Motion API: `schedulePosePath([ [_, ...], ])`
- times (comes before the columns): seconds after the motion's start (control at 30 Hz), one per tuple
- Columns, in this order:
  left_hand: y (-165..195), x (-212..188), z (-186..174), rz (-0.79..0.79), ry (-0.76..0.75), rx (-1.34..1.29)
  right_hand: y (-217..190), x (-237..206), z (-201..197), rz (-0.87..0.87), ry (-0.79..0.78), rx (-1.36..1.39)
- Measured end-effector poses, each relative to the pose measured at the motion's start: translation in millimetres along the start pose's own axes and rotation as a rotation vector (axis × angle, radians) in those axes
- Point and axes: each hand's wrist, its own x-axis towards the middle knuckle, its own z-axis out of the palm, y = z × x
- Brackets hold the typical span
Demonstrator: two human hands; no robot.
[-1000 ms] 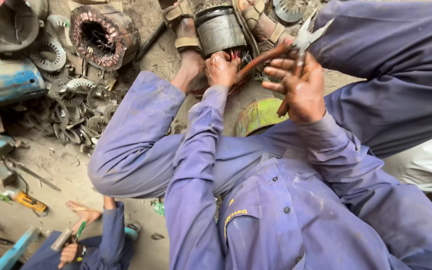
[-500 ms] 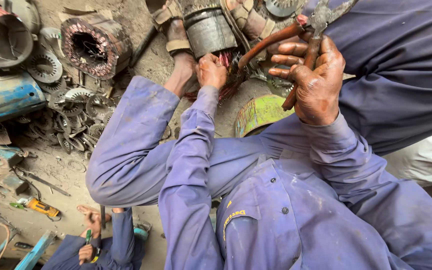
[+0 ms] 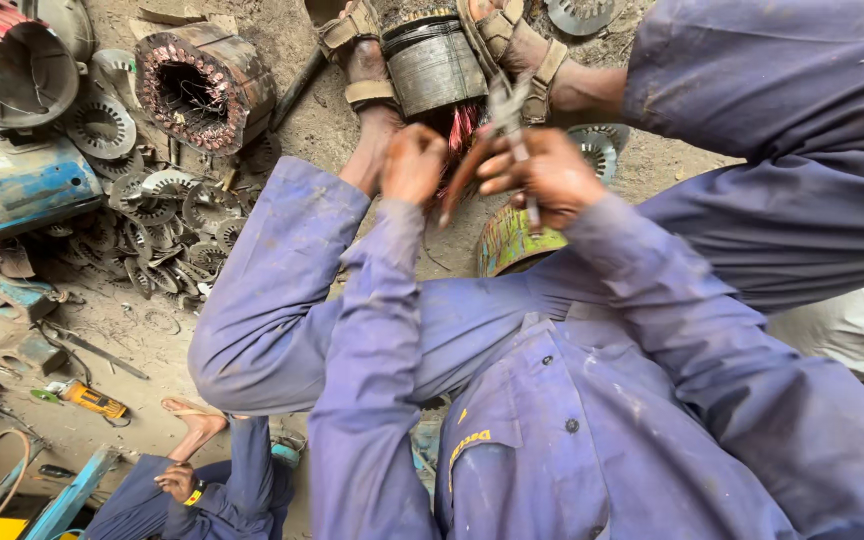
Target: The person sits on the ground and uses pliers to pull copper windings out of a cylindrical motor stator. They repeatedly grip and yank the wires until the bundle is removed, then place the copper aside and pick up another stator to continue the process.
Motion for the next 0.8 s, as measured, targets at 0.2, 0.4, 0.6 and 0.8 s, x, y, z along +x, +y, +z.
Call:
schedulePosePath([
  [0.2, 15.4, -35.4, -46.1, -0.42, -0.471, -0.078, 57.1, 71.6, 10.7, 0.226, -0.149, 0.142],
  [0.4, 20.7, -42.3, -25.5, -0.099, -0.17, 0.119, 69.0, 95.0, 11.9, 0.224, -0.183, 0.191],
  [0.6, 0.1, -40.6, -8.9, -0.209, -0.315, 0.075, 82.8, 96.1, 24.3, 0.19, -0.105, 0.301],
  [0.8, -7.2, -29.4, 8.6, 0.151, -0.068, 0.184, 100.6, 112.0, 32.5, 0.199, 0.001, 0.386],
])
